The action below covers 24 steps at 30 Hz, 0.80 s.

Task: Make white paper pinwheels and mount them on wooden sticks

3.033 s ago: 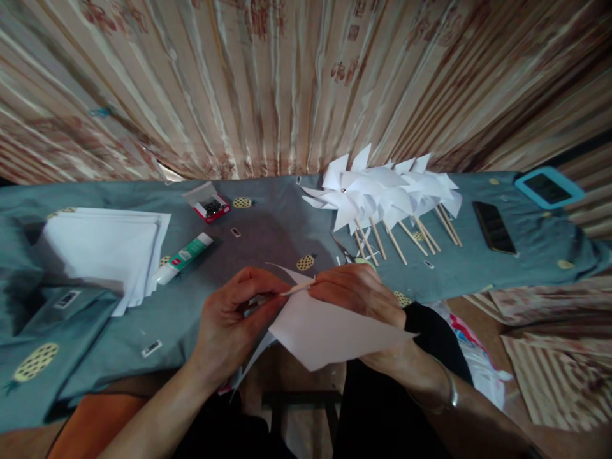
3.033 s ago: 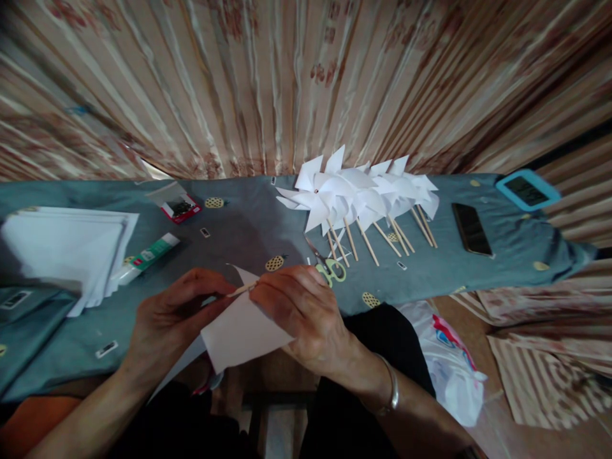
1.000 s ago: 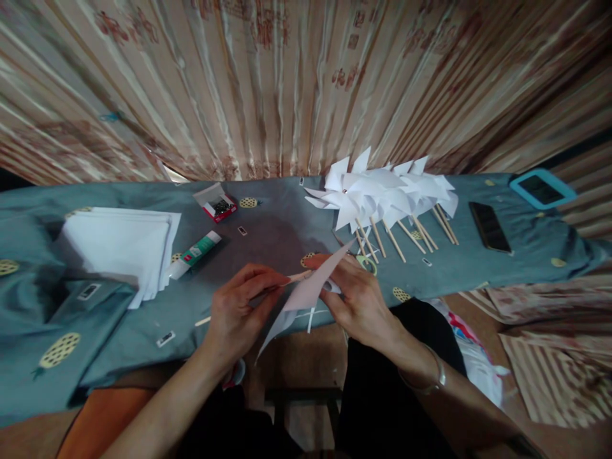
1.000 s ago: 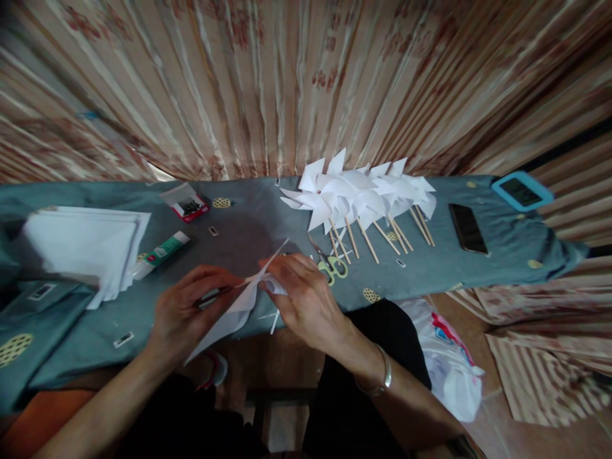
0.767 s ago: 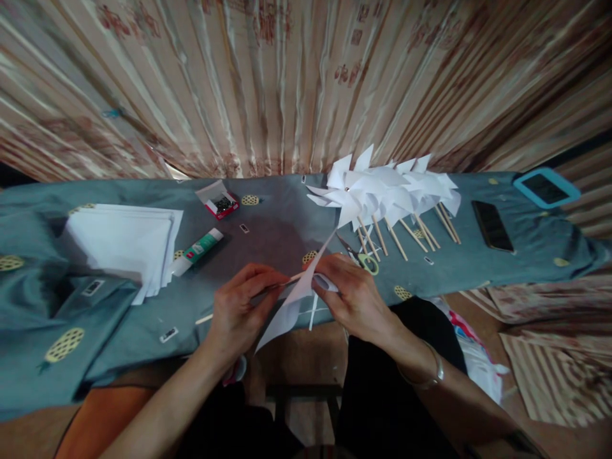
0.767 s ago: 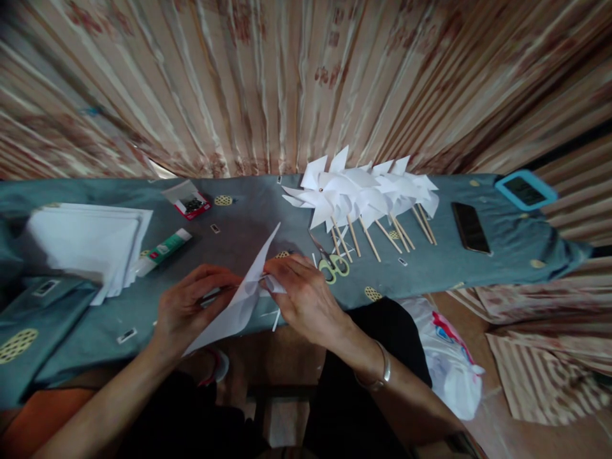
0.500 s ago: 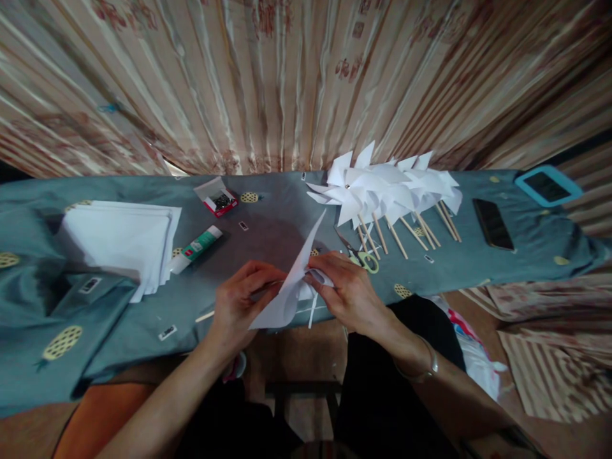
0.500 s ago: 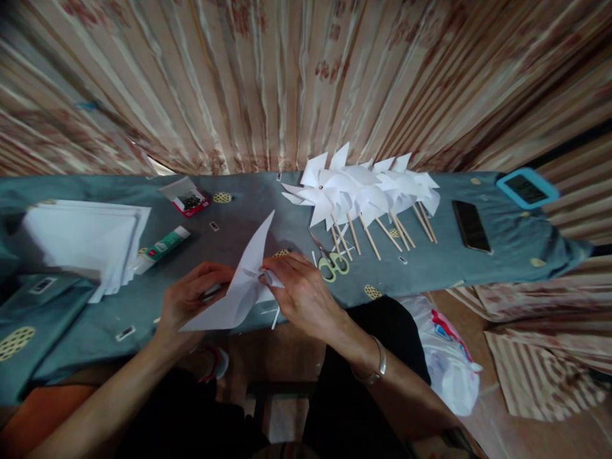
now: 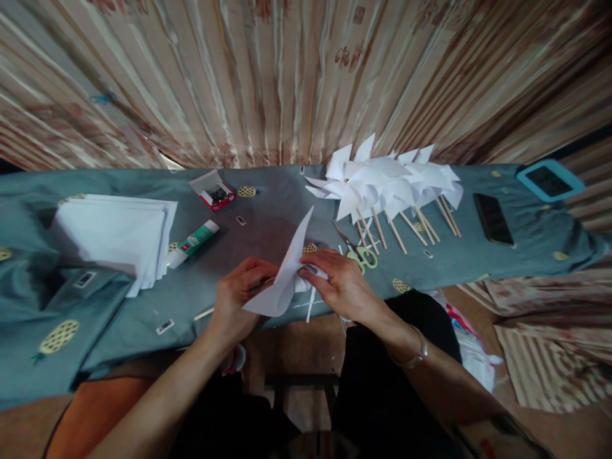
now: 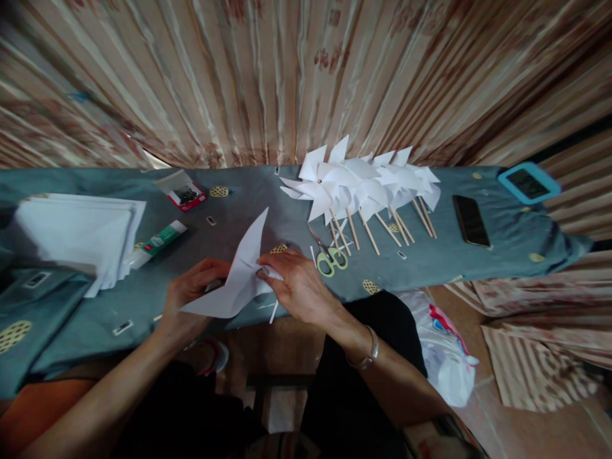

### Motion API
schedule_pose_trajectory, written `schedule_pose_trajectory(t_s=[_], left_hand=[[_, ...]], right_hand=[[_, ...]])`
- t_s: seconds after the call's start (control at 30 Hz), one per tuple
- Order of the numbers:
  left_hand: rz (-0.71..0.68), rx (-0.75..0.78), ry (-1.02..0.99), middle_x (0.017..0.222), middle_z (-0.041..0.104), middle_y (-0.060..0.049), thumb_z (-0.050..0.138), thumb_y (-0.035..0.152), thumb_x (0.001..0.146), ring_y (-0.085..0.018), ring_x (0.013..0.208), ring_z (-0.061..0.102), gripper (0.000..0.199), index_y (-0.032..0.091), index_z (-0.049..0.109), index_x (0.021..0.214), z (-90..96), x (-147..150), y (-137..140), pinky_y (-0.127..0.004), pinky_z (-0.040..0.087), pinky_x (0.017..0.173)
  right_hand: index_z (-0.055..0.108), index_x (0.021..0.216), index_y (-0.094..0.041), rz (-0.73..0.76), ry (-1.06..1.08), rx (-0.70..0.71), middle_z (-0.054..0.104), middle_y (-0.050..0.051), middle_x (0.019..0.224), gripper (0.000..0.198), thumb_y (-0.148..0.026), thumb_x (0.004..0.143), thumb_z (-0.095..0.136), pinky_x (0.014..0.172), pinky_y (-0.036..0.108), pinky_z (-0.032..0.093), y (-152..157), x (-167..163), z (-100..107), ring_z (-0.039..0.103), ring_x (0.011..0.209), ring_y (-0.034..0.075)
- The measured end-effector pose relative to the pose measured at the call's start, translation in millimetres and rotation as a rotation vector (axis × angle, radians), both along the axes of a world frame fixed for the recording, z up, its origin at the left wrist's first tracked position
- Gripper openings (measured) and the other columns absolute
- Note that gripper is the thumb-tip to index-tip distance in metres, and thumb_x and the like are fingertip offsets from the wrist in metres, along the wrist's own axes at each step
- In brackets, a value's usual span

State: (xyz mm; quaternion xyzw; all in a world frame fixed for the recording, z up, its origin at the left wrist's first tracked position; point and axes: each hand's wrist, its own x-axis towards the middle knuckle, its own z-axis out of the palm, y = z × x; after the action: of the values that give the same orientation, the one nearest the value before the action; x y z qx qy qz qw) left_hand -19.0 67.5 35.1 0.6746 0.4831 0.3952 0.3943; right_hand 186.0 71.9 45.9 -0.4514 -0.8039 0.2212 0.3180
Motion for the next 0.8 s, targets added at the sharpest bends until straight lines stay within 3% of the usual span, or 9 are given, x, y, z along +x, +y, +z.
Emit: schedule_pose_trajectory(t_s=[0.37, 0.5, 0.67, 0.8], left_hand=[[-0.012, -0.007, 0.005, 0.077, 0.066, -0.004, 0.064, 0.025, 0.078, -0.015, 0.07, 0.064, 0.013, 0.017, 0.074, 0.078, -9.9, -2, 2, -0.023, 0.048, 0.063], [-0.058, -0.015, 0.078, 0.087, 0.067, -0.006, 0.06, 0.022, 0.078, -0.015, 0.073, 0.065, 0.015, 0.017, 0.073, 0.083, -10.7, -5, 7, -0.024, 0.049, 0.067], [-0.098, 0.021, 0.229, 0.092, 0.072, -0.007, 0.055, 0.034, 0.084, -0.02, 0.081, 0.069, 0.023, 0.019, 0.073, 0.086, -8.8, -13, 16, -0.028, 0.052, 0.074], [-0.121, 0.019, 0.253, 0.087, 0.076, -0.008, 0.051, 0.039, 0.088, -0.021, 0.077, 0.07, 0.03, 0.02, 0.074, 0.089, -8.4, -16, 17, -0.027, 0.053, 0.07]], right_hand=[[0.068, 0.101, -0.014, -0.001, -0.031, -0.069, 0.074, 0.01, 0.097, 0.016, -0.024, 0.093, 0.059, 0.083, 0.035, 0.054, 4, -2, -6, 0.069, 0.092, 0.021], [0.069, 0.102, -0.017, 0.001, -0.061, -0.121, 0.075, 0.008, 0.101, 0.016, -0.024, 0.092, 0.058, 0.085, 0.034, 0.052, 11, 3, -4, 0.069, 0.094, 0.02], [0.07, 0.102, -0.017, -0.065, -0.011, -0.181, 0.075, 0.007, 0.098, 0.018, -0.027, 0.09, 0.06, 0.079, 0.033, 0.053, 22, 17, -1, 0.07, 0.086, 0.019], [0.069, 0.1, -0.017, -0.074, 0.032, -0.235, 0.075, 0.006, 0.095, 0.018, -0.028, 0.089, 0.061, 0.077, 0.032, 0.052, 29, 28, -1, 0.069, 0.083, 0.018]])
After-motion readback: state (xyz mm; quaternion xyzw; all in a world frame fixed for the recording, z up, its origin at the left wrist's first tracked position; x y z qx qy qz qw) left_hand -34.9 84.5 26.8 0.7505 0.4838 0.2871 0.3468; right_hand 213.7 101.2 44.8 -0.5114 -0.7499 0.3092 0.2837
